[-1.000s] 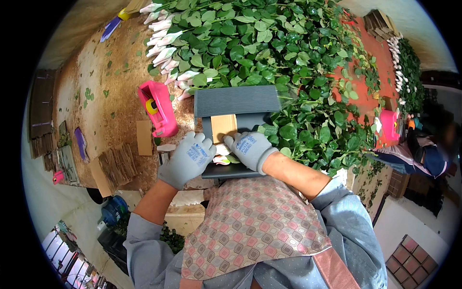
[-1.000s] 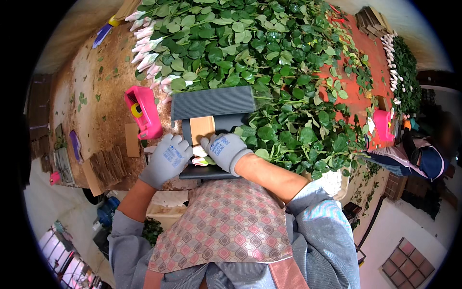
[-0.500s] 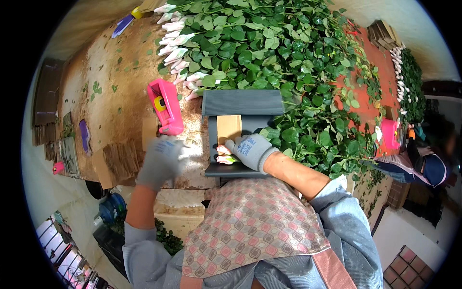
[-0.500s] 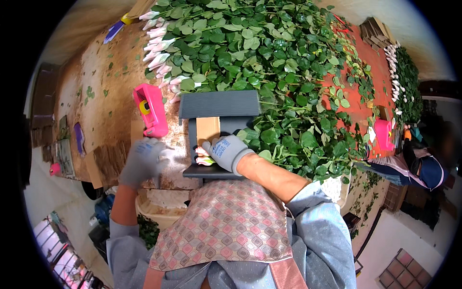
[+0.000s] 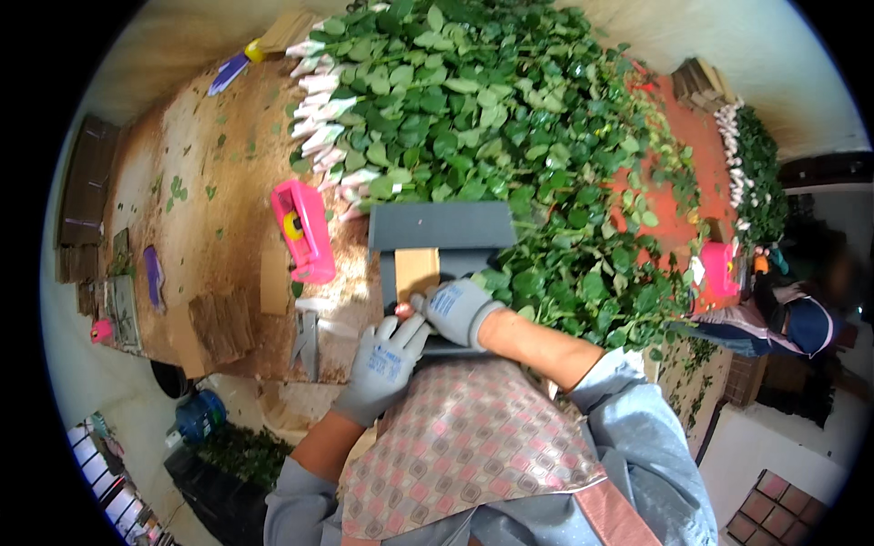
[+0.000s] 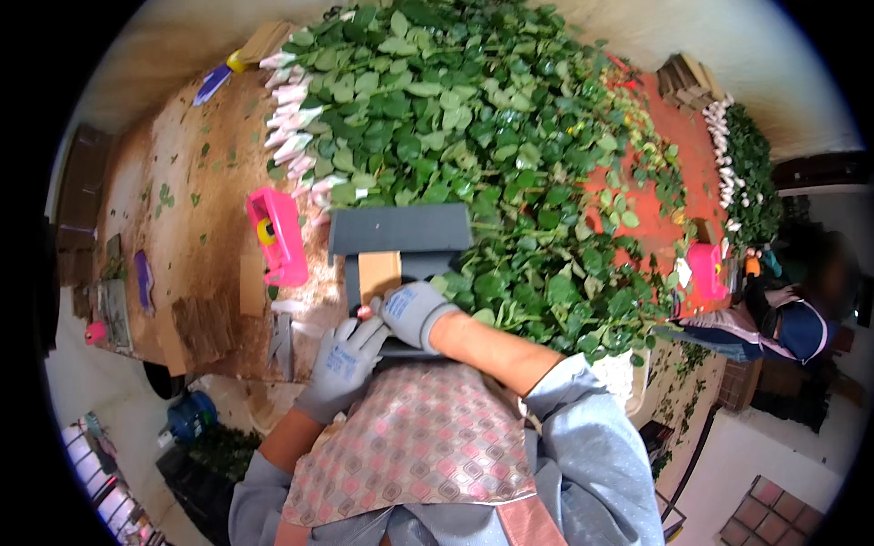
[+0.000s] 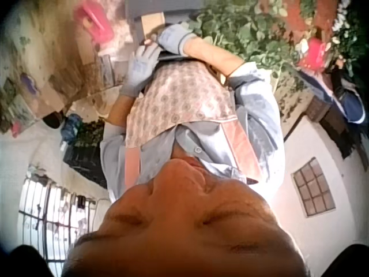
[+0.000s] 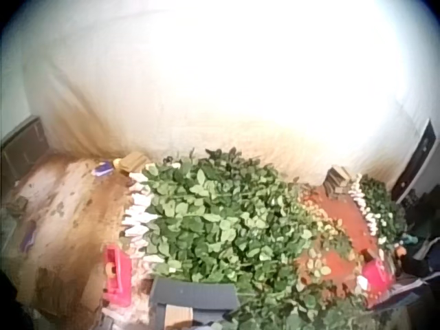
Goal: The person arranges white flower buds and green leaves into a black rectangular container. They pick up the flowers and leaves from a large pile on a wooden table and place them into the container, adjusting the arrangement with both hands.
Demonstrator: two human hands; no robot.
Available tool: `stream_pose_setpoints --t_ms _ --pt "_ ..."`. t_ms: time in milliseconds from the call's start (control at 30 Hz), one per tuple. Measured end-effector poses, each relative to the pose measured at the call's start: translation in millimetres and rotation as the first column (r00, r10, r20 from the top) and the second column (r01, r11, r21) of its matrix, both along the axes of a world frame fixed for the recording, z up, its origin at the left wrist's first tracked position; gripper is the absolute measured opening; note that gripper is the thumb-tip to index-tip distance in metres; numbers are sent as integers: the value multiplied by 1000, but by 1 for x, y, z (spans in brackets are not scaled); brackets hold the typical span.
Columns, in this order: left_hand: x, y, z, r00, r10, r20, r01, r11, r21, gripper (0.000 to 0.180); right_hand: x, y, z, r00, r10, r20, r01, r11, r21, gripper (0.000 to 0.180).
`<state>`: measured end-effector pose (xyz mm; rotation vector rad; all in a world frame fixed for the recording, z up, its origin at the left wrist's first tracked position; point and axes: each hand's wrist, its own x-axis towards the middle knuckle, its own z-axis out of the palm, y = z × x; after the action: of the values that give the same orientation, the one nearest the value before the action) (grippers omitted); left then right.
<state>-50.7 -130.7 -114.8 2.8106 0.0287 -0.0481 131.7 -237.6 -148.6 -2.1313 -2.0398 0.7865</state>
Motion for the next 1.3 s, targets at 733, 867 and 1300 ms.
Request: stream_pose_setpoints --t_ms 733,867,1300 --pt "5 -3 -4 995 102 5 -101 992 -75 38 233 197 16 797 -404 448 343 914 215 26" --pt "2 -3 -11 995 85 60 -84 996 -23 30 214 152 65 807 -218 549 31 944 329 23" --pt "-5 -11 -3 987 163 -2 -163 983 -82 23 113 -41 194 622 -176 763 -203 905 373 32"
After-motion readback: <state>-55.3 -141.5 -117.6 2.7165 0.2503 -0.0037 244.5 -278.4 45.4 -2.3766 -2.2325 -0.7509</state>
